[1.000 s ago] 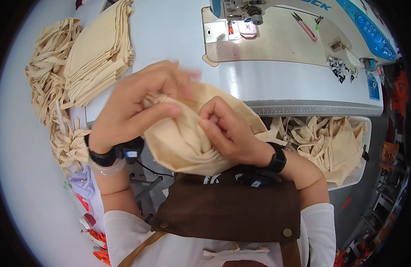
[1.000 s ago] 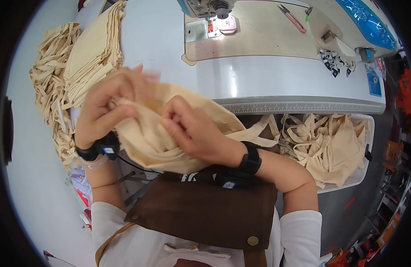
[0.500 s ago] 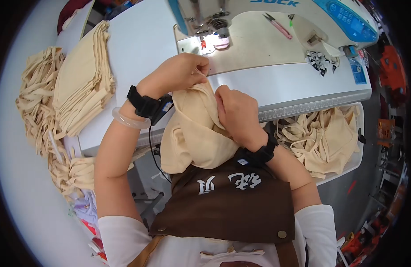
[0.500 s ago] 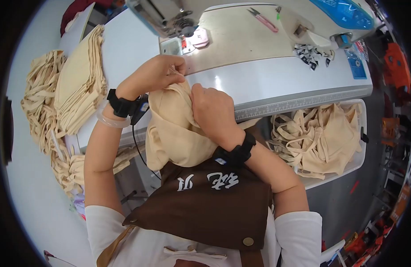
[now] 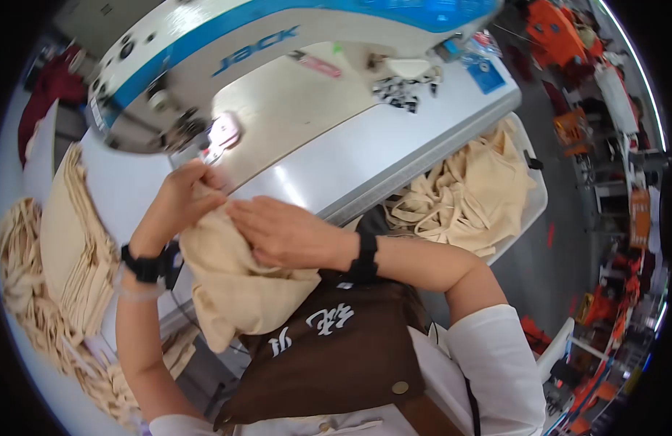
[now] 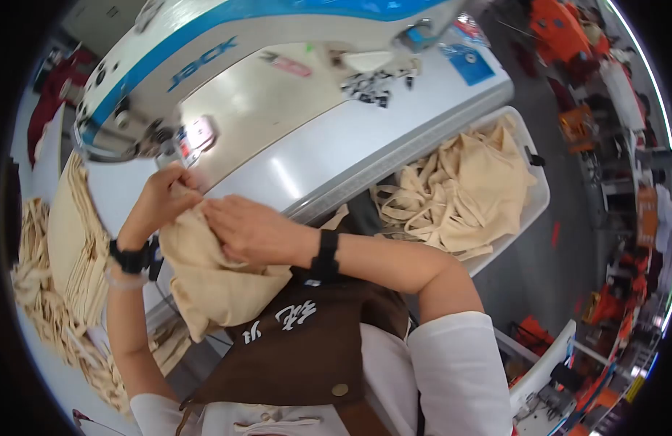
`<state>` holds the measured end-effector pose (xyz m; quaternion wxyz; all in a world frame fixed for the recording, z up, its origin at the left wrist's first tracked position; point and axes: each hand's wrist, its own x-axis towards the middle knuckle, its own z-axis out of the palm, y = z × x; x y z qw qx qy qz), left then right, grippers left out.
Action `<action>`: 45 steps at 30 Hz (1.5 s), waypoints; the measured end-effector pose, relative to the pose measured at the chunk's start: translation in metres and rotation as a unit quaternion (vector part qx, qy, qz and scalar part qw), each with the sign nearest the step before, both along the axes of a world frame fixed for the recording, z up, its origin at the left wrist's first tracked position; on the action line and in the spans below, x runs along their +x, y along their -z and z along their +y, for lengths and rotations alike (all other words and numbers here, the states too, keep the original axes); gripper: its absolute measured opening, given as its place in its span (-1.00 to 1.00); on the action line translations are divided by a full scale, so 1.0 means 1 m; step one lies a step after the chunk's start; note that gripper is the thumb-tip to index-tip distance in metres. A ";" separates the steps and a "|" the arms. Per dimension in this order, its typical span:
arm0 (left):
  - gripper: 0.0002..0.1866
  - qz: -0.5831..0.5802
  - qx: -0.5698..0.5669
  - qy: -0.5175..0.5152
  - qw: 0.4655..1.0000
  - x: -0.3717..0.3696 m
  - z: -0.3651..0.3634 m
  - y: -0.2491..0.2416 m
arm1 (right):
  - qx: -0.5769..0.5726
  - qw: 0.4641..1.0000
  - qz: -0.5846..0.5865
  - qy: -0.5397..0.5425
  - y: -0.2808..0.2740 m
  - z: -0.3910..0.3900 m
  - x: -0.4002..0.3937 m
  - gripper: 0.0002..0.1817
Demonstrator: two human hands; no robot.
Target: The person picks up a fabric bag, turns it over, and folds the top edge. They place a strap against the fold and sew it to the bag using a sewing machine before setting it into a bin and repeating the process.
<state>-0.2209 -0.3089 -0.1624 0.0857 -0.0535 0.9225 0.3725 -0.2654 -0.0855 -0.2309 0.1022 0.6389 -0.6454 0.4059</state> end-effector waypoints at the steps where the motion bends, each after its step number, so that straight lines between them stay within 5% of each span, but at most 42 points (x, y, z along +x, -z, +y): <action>1: -0.69 0.017 -0.022 0.036 0.999 0.003 0.001 -0.013 | -0.006 1.000 0.017 0.011 0.002 -0.001 0.001 -0.53; 3: -0.48 0.103 -0.110 0.067 0.986 0.024 0.003 -0.042 | 0.035 0.999 0.030 0.029 0.002 0.002 0.006 -0.48; 7: -0.55 0.121 -0.124 0.033 0.984 0.057 0.061 -0.084 | 0.061 0.991 0.093 0.080 0.002 -0.002 0.012 -0.49; 11: -0.81 0.121 -0.030 -0.039 0.991 0.056 0.077 -0.024 | 0.041 0.992 0.082 0.082 0.008 -0.007 0.013 -0.59; 14: -0.86 0.087 0.046 -0.101 0.990 0.059 0.066 0.008 | -0.016 0.998 -0.044 0.041 0.003 0.019 -0.002 -0.72; 16: -0.86 0.085 0.041 -0.109 0.990 0.060 0.067 0.011 | -0.048 0.995 -0.018 0.087 -0.004 0.063 -0.031 -0.81; 21: -0.87 0.099 0.089 -0.102 0.986 0.059 0.064 0.015 | -0.047 0.884 -0.050 0.461 -0.001 0.172 -0.110 -0.84; 28: -0.81 0.044 0.223 -0.113 0.967 0.060 0.057 0.019 | 0.030 0.911 0.019 0.410 -0.002 0.196 -0.166 -0.73; 35: -0.78 0.060 0.187 -0.063 0.979 0.058 0.050 0.019 | -0.082 0.882 -0.021 0.464 -0.001 0.187 -0.142 -0.77; 40: -0.87 0.044 0.218 -0.083 0.971 0.058 0.048 0.014 | -0.113 0.973 -0.014 0.201 -0.019 0.121 -0.084 -0.80; 45: -0.79 0.044 0.296 -0.098 0.949 0.060 0.047 0.018 | -0.063 0.998 0.008 -0.011 -0.027 0.034 -0.036 -0.84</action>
